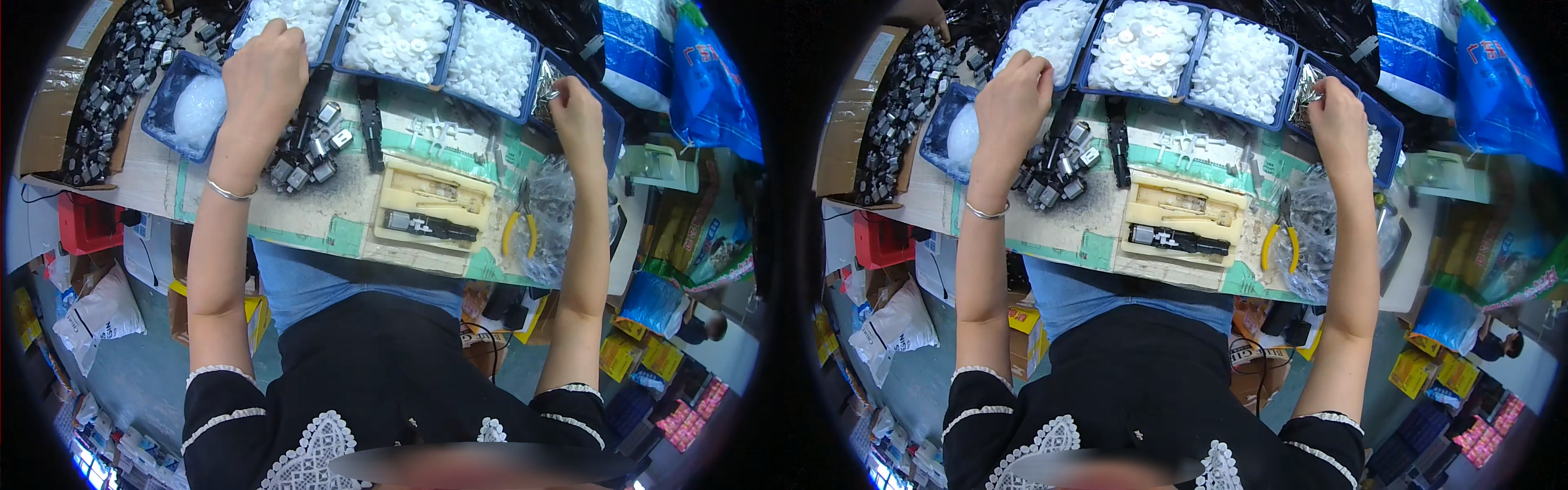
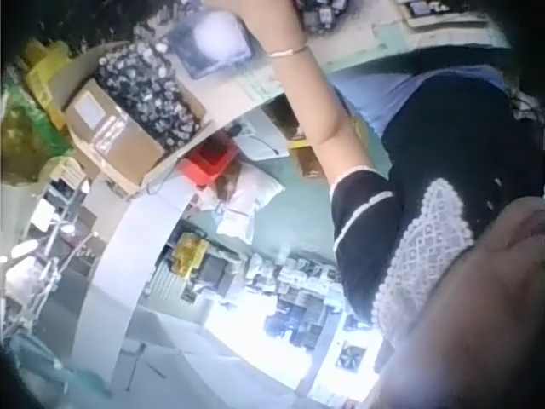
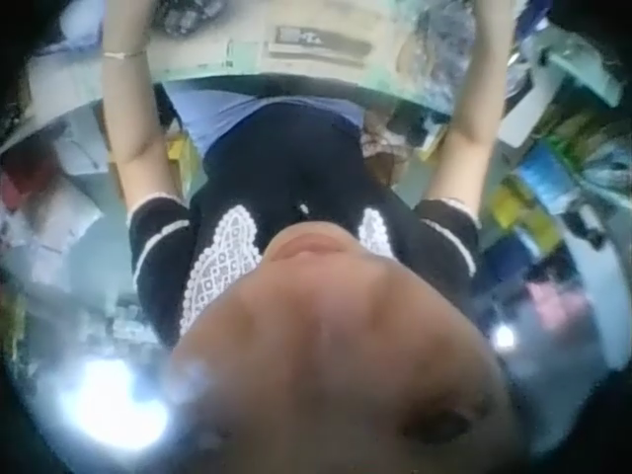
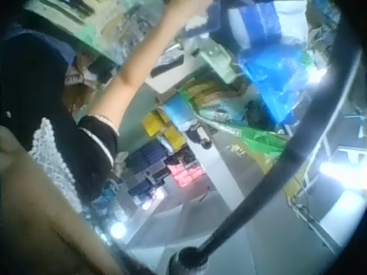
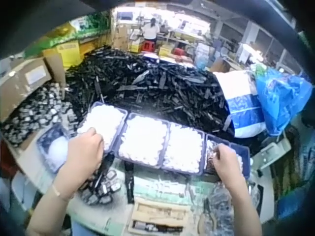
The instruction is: The person assembles electronic components by joining small motors and plastic housings at a workbench. The assembly is secured with screws using a screwdriver and pliers.
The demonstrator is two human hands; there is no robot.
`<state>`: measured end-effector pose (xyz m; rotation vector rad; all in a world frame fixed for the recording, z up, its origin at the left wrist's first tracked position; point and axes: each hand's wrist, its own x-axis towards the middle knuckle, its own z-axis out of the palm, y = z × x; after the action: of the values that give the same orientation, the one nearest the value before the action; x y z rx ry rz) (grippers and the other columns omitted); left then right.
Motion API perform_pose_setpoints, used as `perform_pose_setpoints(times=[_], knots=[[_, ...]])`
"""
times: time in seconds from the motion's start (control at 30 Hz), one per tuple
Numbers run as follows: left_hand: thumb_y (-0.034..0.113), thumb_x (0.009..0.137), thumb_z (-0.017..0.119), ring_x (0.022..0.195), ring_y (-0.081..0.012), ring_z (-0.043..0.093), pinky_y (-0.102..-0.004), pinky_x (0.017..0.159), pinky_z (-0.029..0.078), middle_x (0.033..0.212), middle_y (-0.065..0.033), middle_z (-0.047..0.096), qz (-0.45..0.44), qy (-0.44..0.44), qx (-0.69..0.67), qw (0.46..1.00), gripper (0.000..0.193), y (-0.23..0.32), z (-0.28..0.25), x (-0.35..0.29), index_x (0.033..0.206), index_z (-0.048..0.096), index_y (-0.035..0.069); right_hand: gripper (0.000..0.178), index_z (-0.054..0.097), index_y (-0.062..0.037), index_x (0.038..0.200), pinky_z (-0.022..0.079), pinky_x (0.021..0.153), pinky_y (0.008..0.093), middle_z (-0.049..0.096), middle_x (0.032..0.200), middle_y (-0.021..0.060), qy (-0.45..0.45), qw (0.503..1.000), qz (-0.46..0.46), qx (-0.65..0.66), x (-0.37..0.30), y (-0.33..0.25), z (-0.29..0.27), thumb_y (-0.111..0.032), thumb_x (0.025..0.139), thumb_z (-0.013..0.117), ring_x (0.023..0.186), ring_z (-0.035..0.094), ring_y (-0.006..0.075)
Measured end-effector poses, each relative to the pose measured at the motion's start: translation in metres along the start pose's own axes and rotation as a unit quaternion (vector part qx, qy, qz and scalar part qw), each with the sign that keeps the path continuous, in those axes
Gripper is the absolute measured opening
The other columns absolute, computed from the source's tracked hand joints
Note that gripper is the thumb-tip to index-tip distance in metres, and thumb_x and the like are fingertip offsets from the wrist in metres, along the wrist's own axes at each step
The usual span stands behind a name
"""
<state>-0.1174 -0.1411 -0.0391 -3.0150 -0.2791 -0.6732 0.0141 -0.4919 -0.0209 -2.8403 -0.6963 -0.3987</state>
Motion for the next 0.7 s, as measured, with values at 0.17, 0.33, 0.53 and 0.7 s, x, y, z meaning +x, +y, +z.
perform_pose_setpoints(times=[0.17, 0.33, 0.53, 0.7], knots=[[0.014, 0.082, 0.065, 0.065, -0.0202, 0.064, -0.0298, 0.06, 0.049, 0.077, -0.007, 0.065, -0.053, 0.079, -0.321, 0.942, 0.012, 0.02, -0.013, -0.017, 0.083, 0.067, 0.003, 0.011, 0.061, 0.0014, 0.087, 0.053, 0.063, 0.0243, 0.065, 0.077, 0.0044, 0.064, 0.96, 0.072, 0.264, -0.017, -0.027, -0.016, -0.001, 0.078, 0.064, 0.074, 0.068, 0.0135], [0.008, 0.086, 0.064, 0.076, -0.0134, 0.066, -0.0228, 0.069, 0.052, 0.081, -0.0097, 0.068, -0.219, -0.148, -0.769, 0.581, 0.013, 0.08, -0.038, -0.055, 0.089, 0.065, -0.005, 0.016, 0.049, 0.0001, 0.089, 0.055, 0.078, 0.0268, 0.06, 0.089, 0.0096, 0.003, 0.737, -0.019, 0.675, -0.065, -0.112, -0.029, 0.011, 0.082, 0.058, 0.087, 0.066, 0.0177], [0.004, 0.086, 0.063, 0.08, -0.0173, 0.067, -0.0258, 0.071, 0.056, 0.085, -0.015, 0.067, -0.248, -0.195, -0.826, 0.466, 0.011, 0.101, -0.043, -0.078, 0.09, 0.063, -0.006, 0.022, 0.045, -0.0013, 0.084, 0.053, 0.07, 0.0261, 0.061, 0.082, 0.0096, 0.058, 0.801, -0.027, 0.595, -0.099, -0.143, -0.014, 0.01, 0.078, 0.063, 0.079, 0.063, 0.0139], [0.003, 0.087, 0.062, 0.081, -0.0182, 0.067, -0.0266, 0.072, 0.056, 0.088, -0.015, 0.067, -0.256, -0.169, -0.837, 0.453, 0.01, 0.109, -0.047, -0.089, 0.091, 0.062, -0.006, 0.026, 0.044, -0.0027, 0.081, 0.053, 0.064, 0.0266, 0.062, 0.082, 0.0114, 0.086, 0.824, -0.044, 0.559, -0.106, -0.145, -0.02, 0.011, 0.073, 0.065, 0.073, 0.064, 0.0165]])
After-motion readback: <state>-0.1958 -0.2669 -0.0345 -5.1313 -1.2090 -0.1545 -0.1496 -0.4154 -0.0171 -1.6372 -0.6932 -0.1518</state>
